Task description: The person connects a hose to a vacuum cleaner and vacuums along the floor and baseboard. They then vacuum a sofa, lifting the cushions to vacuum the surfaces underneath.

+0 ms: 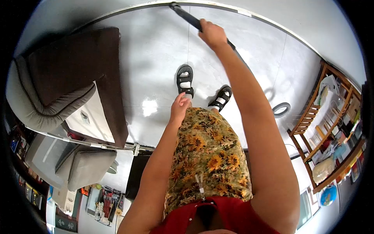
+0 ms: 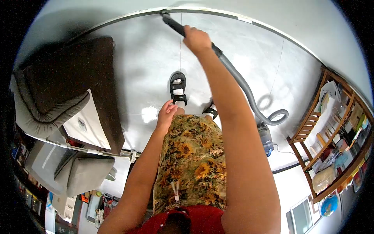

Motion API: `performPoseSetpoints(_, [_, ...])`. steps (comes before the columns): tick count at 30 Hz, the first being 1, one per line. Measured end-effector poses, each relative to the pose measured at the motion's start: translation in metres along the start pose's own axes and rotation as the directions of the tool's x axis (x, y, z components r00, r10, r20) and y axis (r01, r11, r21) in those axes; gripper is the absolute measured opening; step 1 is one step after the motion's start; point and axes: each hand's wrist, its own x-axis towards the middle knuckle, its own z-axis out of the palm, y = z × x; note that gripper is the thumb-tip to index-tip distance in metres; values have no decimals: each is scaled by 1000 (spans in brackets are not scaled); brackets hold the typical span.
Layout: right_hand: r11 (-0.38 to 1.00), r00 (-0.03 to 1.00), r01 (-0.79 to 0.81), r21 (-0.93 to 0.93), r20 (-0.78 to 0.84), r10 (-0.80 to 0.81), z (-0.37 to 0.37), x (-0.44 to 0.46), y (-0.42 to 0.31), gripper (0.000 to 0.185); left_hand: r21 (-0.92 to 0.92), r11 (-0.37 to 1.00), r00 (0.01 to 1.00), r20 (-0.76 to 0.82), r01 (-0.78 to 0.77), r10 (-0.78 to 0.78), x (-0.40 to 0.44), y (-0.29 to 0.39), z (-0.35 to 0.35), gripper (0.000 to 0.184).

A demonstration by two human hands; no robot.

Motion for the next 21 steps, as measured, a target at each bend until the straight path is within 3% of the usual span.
performPoseSetpoints(4, [996, 995, -80, -31, -58, 79, -25, -39, 44, 34, 141, 988, 998, -47, 55, -49, -11, -18, -15, 56])
performPoseSetpoints(7, [986, 988, -153, -70, 1, 154, -43, -57, 56, 35, 222, 972, 993, -71, -73, 91, -19, -37, -14, 51])
performPoseSetpoints(9, [998, 997, -39, -41, -68, 36, -38, -55, 49, 36, 334, 942, 997, -50, -42, 62, -26, -45, -7, 50])
performPoseSetpoints(12, [995, 990, 94, -24, -106, -96, -22, -29, 14, 27, 529, 848, 999, 27, -41, 31, -41, -37, 6, 50])
performPoseSetpoints(15, [998, 994, 49, -38, -100, -53, -8, 1, -17, 20, 660, 750, 989, 131, -33, -71, -61, -26, 17, 51])
performPoseSetpoints(18, [997, 993, 20, -69, -117, -28, 2, 7, -9, 16, 772, 635, 977, 167, -45, -134, -79, -35, 20, 52])
performPoseSetpoints(19, [998, 995, 28, -59, -98, -34, -2, 2, 4, 19, 809, 588, 960, 165, 0, -227, -83, -24, 21, 52])
performPoseSetpoints(21, [998, 999, -2, -69, -36, -1, -19, -15, 32, 25, 833, 553, 970, 160, -34, -182, -89, -29, 18, 52])
